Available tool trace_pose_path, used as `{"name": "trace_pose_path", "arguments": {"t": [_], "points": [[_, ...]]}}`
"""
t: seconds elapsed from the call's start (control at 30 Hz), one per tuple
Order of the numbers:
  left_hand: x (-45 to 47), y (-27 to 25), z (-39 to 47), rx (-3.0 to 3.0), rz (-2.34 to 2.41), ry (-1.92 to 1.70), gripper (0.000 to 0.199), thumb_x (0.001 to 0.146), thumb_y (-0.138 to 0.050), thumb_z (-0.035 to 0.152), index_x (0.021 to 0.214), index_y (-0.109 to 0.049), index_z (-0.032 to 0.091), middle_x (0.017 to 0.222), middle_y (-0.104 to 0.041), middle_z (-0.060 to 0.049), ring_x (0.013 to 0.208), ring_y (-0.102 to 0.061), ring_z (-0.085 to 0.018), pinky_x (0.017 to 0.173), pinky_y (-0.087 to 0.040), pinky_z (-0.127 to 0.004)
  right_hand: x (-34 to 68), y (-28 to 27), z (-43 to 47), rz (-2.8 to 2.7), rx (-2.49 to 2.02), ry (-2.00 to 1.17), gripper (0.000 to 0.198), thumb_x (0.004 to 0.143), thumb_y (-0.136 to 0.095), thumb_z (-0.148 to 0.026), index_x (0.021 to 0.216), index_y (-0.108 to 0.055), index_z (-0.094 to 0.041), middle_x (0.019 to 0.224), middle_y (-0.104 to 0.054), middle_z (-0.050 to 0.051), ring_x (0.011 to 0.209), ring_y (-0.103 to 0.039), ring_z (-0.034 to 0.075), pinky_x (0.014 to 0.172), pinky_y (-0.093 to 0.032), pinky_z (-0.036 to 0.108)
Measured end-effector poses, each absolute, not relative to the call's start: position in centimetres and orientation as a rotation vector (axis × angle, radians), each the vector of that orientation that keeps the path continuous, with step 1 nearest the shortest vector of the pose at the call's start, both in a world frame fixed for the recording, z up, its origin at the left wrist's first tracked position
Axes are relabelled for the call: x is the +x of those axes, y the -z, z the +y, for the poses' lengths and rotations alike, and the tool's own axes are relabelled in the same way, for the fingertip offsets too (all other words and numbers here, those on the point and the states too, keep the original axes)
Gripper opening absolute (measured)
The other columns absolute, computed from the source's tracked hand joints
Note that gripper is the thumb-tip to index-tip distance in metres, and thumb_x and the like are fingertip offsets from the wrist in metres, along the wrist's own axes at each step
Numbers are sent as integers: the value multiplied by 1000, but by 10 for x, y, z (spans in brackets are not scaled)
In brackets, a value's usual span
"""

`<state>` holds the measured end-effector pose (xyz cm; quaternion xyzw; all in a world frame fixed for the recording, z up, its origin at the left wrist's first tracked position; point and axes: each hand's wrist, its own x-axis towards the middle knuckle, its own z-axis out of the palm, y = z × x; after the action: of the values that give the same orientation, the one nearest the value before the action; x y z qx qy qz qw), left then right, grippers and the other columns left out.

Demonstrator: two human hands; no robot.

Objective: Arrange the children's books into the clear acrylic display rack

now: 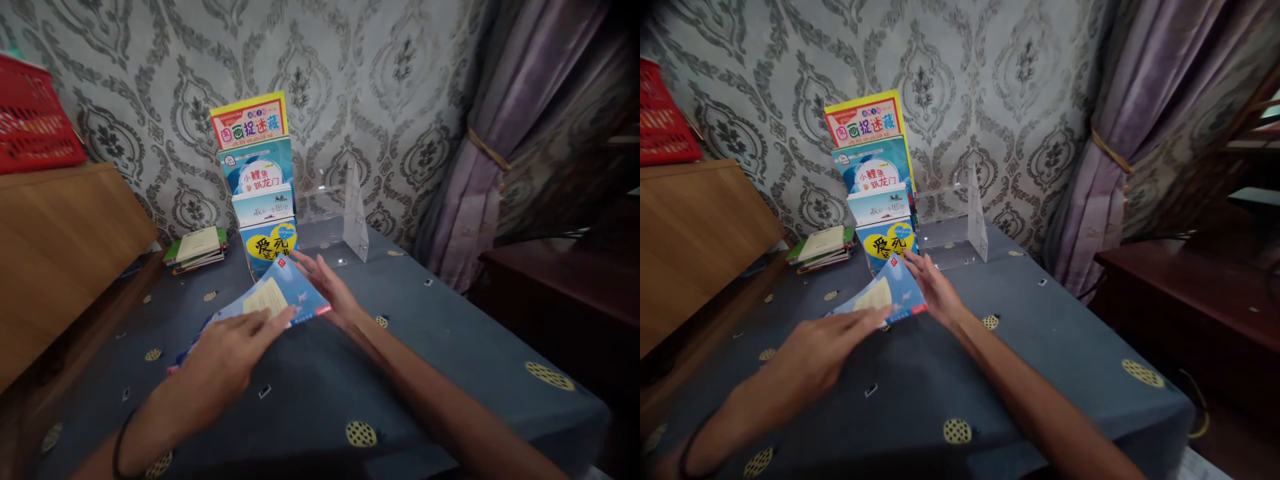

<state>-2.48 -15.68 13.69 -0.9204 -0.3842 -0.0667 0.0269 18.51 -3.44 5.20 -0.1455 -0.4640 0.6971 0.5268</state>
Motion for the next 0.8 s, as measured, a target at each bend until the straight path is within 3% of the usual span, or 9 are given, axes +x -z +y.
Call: {"name": "trace_pose_path", "arguments": {"t": [0.1,0.23,0.37,0.43,0.53,0.8], "points": [[-13,-80,-162,-2657,-1160,-16,85,81,-41,-7,157,-26,27,147,-55,-13,132,-56,-29,99,-54,-43,190,-37,-27,-1077,-460,-1719,46,88,-64,-54,125,-63,-28,129,-68,6,100,-69,21,86,-55,38],[-13,-22,-168,-2691,-1153,-156,85,84,-41,-6,159,-21,28,157,-44,-13,144,-41,-33,109,-46,-50,190,1,-14,-1036,-768,-1702,40,74,-80,-30,112,-68,-25,105,-75,5,76,-69,17,69,-54,30],[-21,-13,-170,-2842,-1220,-47,73,93,-39,2,160,-17,24,163,-33,-9,152,-23,-26,121,-33,-52,187,24,-5,-1088,-920,-1570,34,66,-79,-21,99,-71,-24,95,-76,4,78,-69,19,69,-55,30],[-25,-19,-168,-2949,-1235,4,61,102,-41,19,159,-20,22,164,-31,-8,153,-20,-24,123,-30,-51,187,28,-3,-1163,-931,-1497,33,66,-76,-20,98,-71,-24,96,-76,3,83,-70,20,73,-55,31],[-30,-25,-158,-3061,-1285,32,58,106,-38,42,159,-21,25,165,-28,-7,153,-21,-22,124,-26,-52,188,31,-2,-1249,-939,-1437,32,67,-73,-21,99,-71,-23,96,-76,3,85,-69,20,76,-55,32],[-67,-11,-103,-2939,-1575,116,59,106,-22,52,158,-25,25,165,-25,-6,154,-18,-22,125,-18,-52,189,34,-4,-1350,-970,-1411,32,72,-70,-25,104,-70,-23,95,-75,3,79,-68,19,71,-53,31]]}}
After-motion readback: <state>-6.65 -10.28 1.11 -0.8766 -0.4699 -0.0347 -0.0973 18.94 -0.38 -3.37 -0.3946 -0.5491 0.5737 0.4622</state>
